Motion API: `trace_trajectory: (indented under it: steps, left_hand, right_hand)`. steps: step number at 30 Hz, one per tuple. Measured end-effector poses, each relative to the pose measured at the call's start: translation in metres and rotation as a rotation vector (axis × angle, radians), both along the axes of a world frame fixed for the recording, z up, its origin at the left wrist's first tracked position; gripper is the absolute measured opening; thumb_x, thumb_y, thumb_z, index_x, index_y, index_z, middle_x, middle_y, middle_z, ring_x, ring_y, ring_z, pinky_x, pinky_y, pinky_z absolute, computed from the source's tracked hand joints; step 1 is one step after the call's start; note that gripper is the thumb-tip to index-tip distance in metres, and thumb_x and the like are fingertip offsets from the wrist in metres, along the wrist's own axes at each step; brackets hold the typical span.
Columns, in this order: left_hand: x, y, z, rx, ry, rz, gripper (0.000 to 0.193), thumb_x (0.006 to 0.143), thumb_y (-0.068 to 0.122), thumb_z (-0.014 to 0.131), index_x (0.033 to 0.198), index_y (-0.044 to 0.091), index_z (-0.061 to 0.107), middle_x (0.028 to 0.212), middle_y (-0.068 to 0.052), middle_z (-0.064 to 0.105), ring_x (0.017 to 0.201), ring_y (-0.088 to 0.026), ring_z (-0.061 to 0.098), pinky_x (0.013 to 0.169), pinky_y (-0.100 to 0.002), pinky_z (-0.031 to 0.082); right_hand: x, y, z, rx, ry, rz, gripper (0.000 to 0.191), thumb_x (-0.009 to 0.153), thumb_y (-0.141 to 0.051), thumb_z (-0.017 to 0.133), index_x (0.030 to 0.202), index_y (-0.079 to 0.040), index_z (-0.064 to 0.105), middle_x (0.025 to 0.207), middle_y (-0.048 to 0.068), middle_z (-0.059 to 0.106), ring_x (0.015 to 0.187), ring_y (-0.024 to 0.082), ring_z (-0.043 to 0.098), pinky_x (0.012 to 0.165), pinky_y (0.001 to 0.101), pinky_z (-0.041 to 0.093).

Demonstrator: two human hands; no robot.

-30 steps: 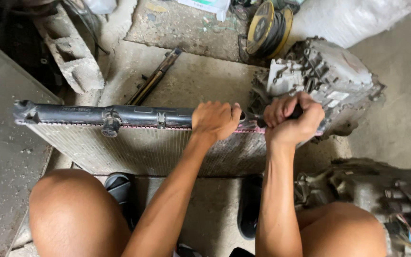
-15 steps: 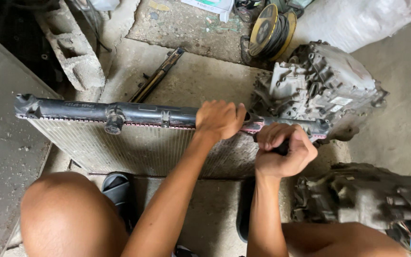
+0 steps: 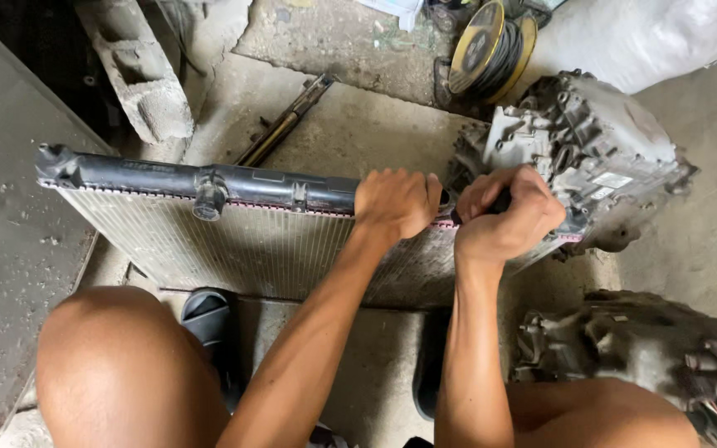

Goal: The person uses a screwdriver to scrape and clean the interior of a radiator tank while squatting on the floor. The person repeatedly inserts the tool into the tank opening and rotates it to remove debris.

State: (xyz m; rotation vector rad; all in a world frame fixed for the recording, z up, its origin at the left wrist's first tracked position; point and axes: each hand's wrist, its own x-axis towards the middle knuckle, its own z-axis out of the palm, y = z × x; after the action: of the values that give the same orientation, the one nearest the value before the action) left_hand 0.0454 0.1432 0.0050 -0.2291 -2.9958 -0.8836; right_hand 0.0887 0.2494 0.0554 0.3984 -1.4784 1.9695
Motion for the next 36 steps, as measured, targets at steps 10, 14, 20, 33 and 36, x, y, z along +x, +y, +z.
trace_trajectory:
  steps: [10, 14, 20, 33, 36]
  left_hand:
    - [0.009, 0.002, 0.002, 0.007, 0.012, 0.011, 0.061, 0.100, 0.040, 0.032, 0.081, 0.006, 0.079, 0.094, -0.024, 0.074, 0.093, -0.043, 0.071, 0.090, -0.052, 0.052]
    - [0.006, 0.000, 0.004, -0.019, -0.018, -0.012, 0.061, 0.100, 0.039, 0.030, 0.082, 0.006, 0.078, 0.094, -0.024, 0.074, 0.092, -0.042, 0.072, 0.089, -0.052, 0.052]
    - [0.004, -0.001, 0.003, -0.042, -0.040, -0.041, 0.061, 0.100, 0.039, 0.030, 0.083, 0.007, 0.078, 0.091, -0.023, 0.074, 0.091, -0.041, 0.073, 0.090, -0.051, 0.052]
    - [0.006, 0.003, -0.003, -0.050, -0.018, -0.011, 0.062, 0.100, 0.040, 0.029, 0.079, 0.007, 0.078, 0.088, -0.021, 0.075, 0.089, -0.041, 0.072, 0.087, -0.052, 0.052]
    - [0.010, 0.003, -0.003, -0.050, -0.037, -0.012, 0.063, 0.101, 0.040, 0.029, 0.080, 0.007, 0.078, 0.088, -0.021, 0.075, 0.089, -0.040, 0.072, 0.087, -0.051, 0.053]
  right_hand:
    - [-0.012, 0.004, 0.007, -0.014, -0.066, -0.056, 0.039, 0.100, -0.020, 0.041, 0.065, -0.003, 0.037, 0.055, 0.009, 0.040, 0.042, 0.016, 0.034, 0.038, 0.0320, 0.027]
    - [-0.006, 0.003, 0.005, -0.065, -0.076, 0.001, 0.042, 0.105, -0.023, 0.038, 0.067, -0.006, 0.036, 0.057, 0.008, 0.038, 0.043, 0.016, 0.033, 0.038, 0.0320, 0.027]
    - [0.010, 0.017, -0.003, -0.057, 0.023, -0.005, 0.038, 0.100, -0.023, 0.039, 0.066, -0.006, 0.037, 0.054, 0.009, 0.036, 0.041, 0.015, 0.027, 0.038, 0.0331, 0.025]
    - [-0.012, 0.039, -0.004, -0.227, -0.218, 0.091, 0.038, 0.100, -0.034, 0.041, 0.071, -0.010, 0.038, 0.056, 0.005, 0.033, 0.044, 0.018, 0.026, 0.040, 0.0353, 0.023]
    - [-0.021, 0.046, 0.001, -0.303, -0.280, 0.064, 0.037, 0.098, -0.035, 0.042, 0.071, -0.010, 0.039, 0.058, 0.005, 0.033, 0.044, 0.018, 0.027, 0.040, 0.0355, 0.023]
